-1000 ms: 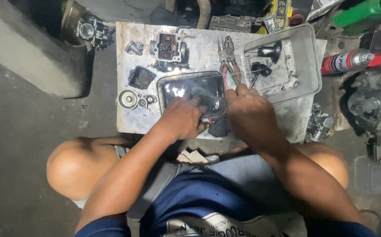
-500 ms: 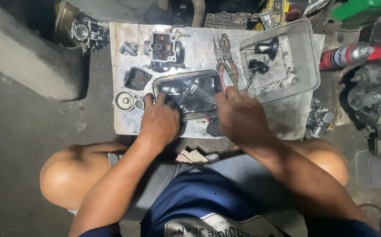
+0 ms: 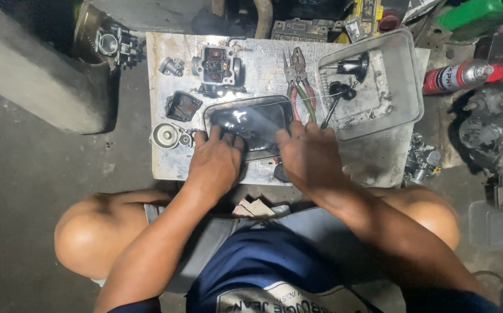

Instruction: The person cleans a small metal component in a tray of liquid using a brush, then places it on a workbench. They proceed to use a screwdriver to tighten screws on a carburetor assembly and manipulate other small engine parts.

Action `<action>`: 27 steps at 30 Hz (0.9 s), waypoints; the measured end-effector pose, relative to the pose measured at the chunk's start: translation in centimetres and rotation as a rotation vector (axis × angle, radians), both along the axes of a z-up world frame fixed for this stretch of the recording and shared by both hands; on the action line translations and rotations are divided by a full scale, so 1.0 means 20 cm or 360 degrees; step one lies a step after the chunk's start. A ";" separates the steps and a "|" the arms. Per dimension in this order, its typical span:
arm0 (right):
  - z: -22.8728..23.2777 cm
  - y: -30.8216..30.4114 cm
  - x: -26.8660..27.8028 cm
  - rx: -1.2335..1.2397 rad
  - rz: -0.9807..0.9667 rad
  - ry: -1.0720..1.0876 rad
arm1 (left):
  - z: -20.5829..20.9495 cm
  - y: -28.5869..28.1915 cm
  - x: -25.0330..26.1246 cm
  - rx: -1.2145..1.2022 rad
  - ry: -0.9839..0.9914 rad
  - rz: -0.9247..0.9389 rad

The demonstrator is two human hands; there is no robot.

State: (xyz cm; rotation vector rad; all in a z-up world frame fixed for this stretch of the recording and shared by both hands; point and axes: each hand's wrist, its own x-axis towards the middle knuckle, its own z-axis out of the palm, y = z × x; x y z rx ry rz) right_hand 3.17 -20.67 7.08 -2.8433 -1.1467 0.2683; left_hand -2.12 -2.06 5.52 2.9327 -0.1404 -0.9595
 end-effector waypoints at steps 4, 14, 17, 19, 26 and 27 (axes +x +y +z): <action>-0.09 -0.01 -0.01 0.0023 -0.0015 -0.0004 | -0.02 0.00 0.02 0.0070 0.0032 0.0028; -0.16 -0.02 -0.01 0.0049 -0.0025 0.0023 | 0.06 -0.03 0.05 0.0204 0.0205 0.0031; -0.14 -0.02 0.00 0.0046 -0.0049 0.0045 | 0.09 -0.05 0.07 0.0265 0.0227 0.0022; -0.14 -0.02 0.00 0.0058 -0.0063 0.0049 | 0.09 -0.05 0.07 0.0288 0.0232 0.0026; -0.11 -0.03 0.02 0.0132 -0.0065 0.0098 | 0.10 0.00 0.12 0.0145 0.0321 0.0098; -0.11 -0.02 0.01 0.0133 -0.0061 0.0060 | 0.10 0.01 0.13 0.0073 0.0300 0.0138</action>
